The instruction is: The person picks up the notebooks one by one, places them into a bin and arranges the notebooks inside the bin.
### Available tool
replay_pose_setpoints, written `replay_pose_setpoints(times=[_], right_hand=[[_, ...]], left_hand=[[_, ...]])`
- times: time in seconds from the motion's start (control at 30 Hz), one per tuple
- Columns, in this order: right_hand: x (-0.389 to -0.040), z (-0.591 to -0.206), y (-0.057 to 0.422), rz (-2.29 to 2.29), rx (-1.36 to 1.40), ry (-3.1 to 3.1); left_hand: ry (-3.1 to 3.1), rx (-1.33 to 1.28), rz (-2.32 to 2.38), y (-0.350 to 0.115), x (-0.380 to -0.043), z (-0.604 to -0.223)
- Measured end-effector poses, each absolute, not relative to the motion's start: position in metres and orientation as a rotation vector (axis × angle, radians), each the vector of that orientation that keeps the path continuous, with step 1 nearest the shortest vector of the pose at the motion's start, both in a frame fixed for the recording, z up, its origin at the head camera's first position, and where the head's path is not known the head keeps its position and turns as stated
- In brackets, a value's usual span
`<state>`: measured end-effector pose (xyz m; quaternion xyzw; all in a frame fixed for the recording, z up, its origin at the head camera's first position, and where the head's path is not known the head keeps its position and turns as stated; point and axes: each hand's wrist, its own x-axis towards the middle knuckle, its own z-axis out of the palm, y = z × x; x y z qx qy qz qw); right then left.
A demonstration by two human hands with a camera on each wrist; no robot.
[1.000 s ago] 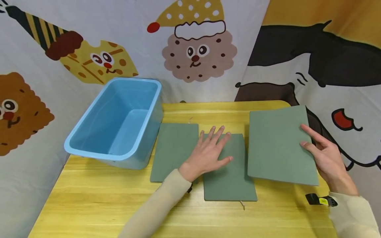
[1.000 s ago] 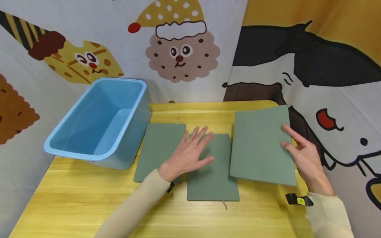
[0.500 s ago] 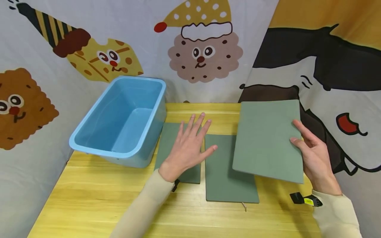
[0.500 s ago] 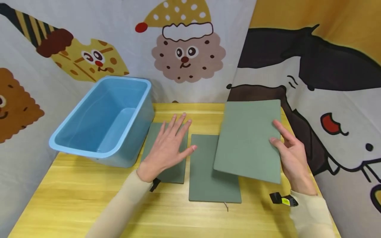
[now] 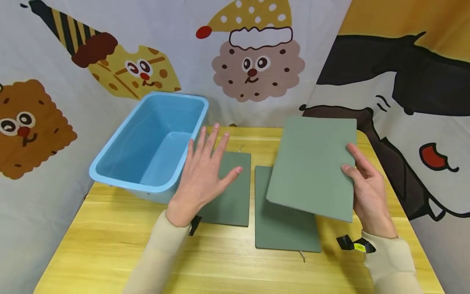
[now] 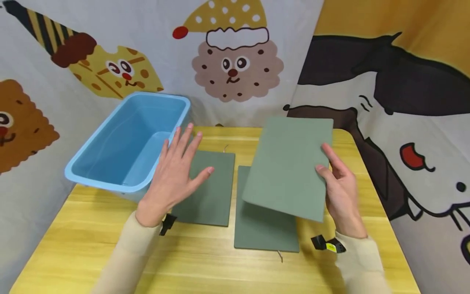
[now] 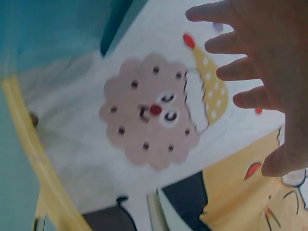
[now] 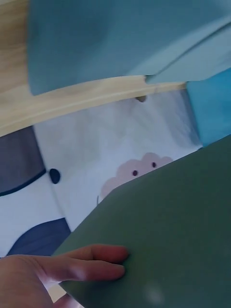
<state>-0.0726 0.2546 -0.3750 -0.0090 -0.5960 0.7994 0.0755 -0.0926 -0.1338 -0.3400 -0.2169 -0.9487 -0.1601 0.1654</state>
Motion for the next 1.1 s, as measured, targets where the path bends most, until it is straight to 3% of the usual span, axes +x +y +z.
replay_pose_setpoints(times=[0.5,0.8,1.1], right_hand=[[-0.074,-0.362,0.21,2.428,0.016,-1.776],[-0.082,-0.352,0.179,2.468,0.108,-1.764],[-0.093,-0.345,0.146,2.515,0.195,-1.716]], left_hand=[[-2.673,-0.267,-0.56,-0.25,-0.086,-0.319],[-2.758,0.048,-0.632,-0.335,-0.093,-0.325],[-2.89,0.117,-0.759,-0.383,-0.102,-0.343]])
